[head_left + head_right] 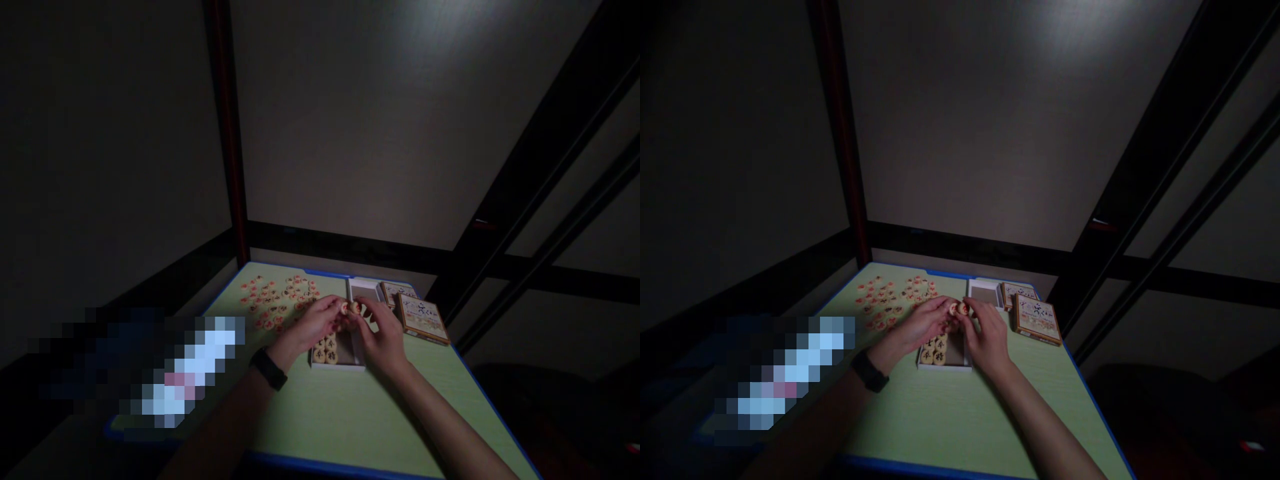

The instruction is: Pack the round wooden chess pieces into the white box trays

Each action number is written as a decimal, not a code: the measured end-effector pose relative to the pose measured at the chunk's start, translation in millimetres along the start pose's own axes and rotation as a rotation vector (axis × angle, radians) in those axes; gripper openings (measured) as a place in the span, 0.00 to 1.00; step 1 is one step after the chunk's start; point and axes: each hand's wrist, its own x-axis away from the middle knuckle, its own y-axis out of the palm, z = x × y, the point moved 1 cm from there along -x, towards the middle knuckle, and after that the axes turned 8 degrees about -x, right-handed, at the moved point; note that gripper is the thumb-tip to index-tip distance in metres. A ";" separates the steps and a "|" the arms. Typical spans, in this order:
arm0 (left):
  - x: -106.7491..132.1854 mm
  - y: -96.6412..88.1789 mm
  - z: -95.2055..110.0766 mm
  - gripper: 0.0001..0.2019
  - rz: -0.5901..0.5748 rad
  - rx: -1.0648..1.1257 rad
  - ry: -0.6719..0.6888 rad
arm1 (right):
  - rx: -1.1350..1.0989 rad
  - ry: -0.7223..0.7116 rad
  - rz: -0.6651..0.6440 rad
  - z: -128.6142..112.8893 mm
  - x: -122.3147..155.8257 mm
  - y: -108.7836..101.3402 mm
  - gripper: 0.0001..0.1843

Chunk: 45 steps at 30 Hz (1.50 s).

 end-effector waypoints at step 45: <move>-13.2 -27.0 10.9 0.03 0.549 -0.517 0.245 | 0.315 0.016 -0.720 -6.4 6.0 14.4 0.10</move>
